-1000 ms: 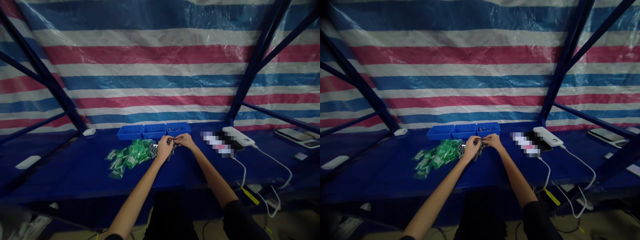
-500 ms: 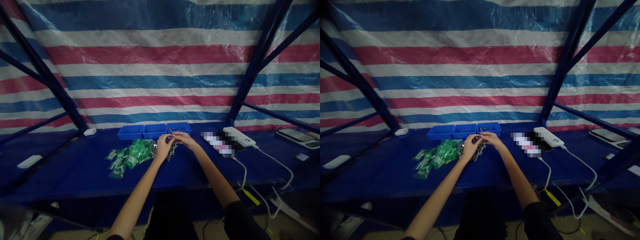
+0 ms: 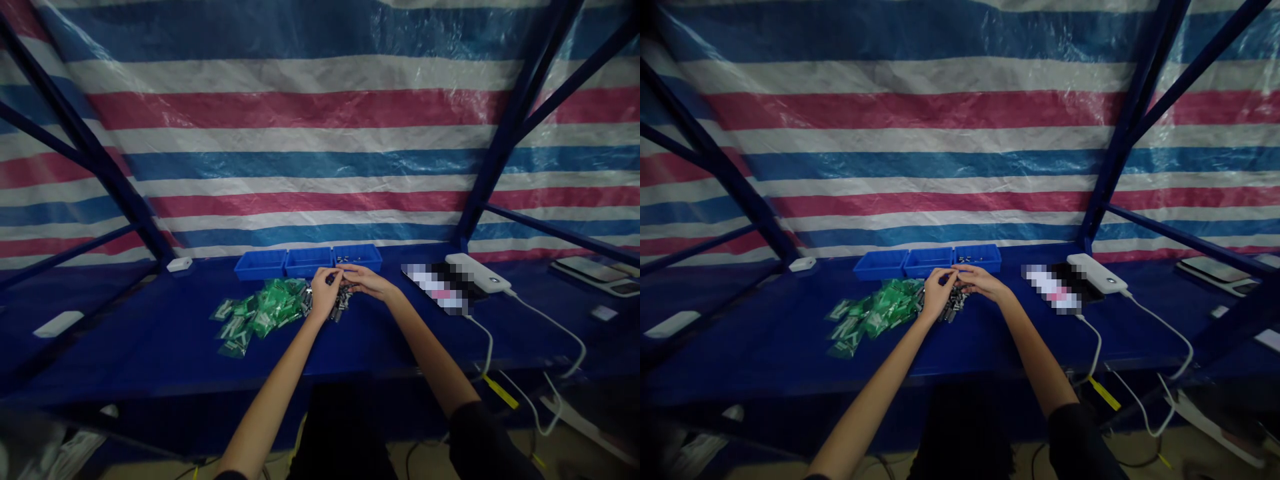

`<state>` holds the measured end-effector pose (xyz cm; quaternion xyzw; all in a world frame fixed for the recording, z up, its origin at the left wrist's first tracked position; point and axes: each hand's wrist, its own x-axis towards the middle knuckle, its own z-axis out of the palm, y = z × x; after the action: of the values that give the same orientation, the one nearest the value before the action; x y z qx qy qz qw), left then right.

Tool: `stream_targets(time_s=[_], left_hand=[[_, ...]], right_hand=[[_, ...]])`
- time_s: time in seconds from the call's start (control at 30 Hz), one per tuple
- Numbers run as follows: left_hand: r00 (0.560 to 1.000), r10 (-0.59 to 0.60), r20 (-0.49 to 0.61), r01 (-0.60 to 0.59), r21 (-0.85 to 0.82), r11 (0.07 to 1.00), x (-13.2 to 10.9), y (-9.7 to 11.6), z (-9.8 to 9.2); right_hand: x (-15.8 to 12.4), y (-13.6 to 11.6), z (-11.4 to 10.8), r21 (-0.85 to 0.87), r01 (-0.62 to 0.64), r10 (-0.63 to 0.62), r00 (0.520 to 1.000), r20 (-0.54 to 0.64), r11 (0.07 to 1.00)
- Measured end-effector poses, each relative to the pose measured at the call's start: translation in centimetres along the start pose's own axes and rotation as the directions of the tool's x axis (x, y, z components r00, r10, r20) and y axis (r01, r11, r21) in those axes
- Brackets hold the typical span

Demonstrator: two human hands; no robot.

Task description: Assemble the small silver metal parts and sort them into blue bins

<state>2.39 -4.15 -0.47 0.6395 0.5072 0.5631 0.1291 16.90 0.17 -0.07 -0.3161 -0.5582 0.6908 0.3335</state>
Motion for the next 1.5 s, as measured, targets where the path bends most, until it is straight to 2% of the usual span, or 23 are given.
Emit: stream_targets(time_s=[0.37, 0.53, 0.63, 0.8, 1.03, 1.13, 1.2, 1.27, 1.33, 1.43, 1.5], left_hand=[[0.988, -0.155, 0.012, 0.154, -0.205, 0.966, 0.2, -0.9, 0.6], [0.941, -0.323, 0.096, 0.332, -0.438, 0.835, 0.1, -0.4, 0.9], [0.919, -0.364, 0.151, 0.387, -0.518, 0.762, 0.0, 0.2, 0.8], [0.899, -0.412, 0.149, 0.427, -0.509, 0.747, -0.1, 0.7, 0.5], [0.904, -0.407, 0.132, 0.417, -0.480, 0.772, -0.2, 0.6, 0.5], [0.916, -0.376, 0.139, 0.397, -0.443, 0.804, -0.1, 0.2, 0.6], [0.936, -0.322, 0.145, 0.353, -0.386, 0.852, 0.0, -0.1, 0.6], [0.966, -0.227, 0.123, 0.252, -0.250, 0.935, 0.1, -0.4, 0.5], [0.989, -0.101, 0.112, 0.104, -0.027, 0.994, 0.0, -0.5, 0.3], [0.975, 0.025, 0.220, -0.090, 0.287, 0.954, -0.5, -0.4, 0.2], [0.946, 0.031, 0.323, -0.169, 0.409, 0.897, -0.9, -0.2, 0.2]], right_hand=[[-0.2, 0.0, 0.3, 0.006, 0.051, -0.051, 0.999, 0.016, 0.999], [-0.2, -0.2, 0.5, 0.015, 0.068, -0.068, 0.998, 0.010, 0.998], [-0.2, -0.2, 0.6, -0.014, 0.068, -0.068, 0.998, -0.013, 0.998], [0.1, 0.2, 0.4, -0.067, 0.084, -0.092, 0.988, -0.120, 0.994], [0.5, 0.7, 0.2, -0.093, 0.129, -0.142, 0.978, -0.152, 0.987], [0.6, 0.8, 0.3, -0.111, 0.153, -0.171, 0.971, -0.170, 0.982], [0.7, 0.8, 0.2, -0.117, 0.168, -0.191, 0.956, -0.224, 0.979], [0.8, 0.6, -0.1, -0.132, 0.175, -0.209, 0.925, -0.316, 0.976], [0.8, 0.4, -0.4, -0.154, 0.172, -0.223, 0.874, -0.431, 0.973], [0.8, 0.1, -1.0, -0.156, 0.197, -0.251, 0.805, -0.538, 0.968], [0.8, 0.1, -1.2, -0.156, 0.251, -0.296, 0.803, -0.517, 0.955]])
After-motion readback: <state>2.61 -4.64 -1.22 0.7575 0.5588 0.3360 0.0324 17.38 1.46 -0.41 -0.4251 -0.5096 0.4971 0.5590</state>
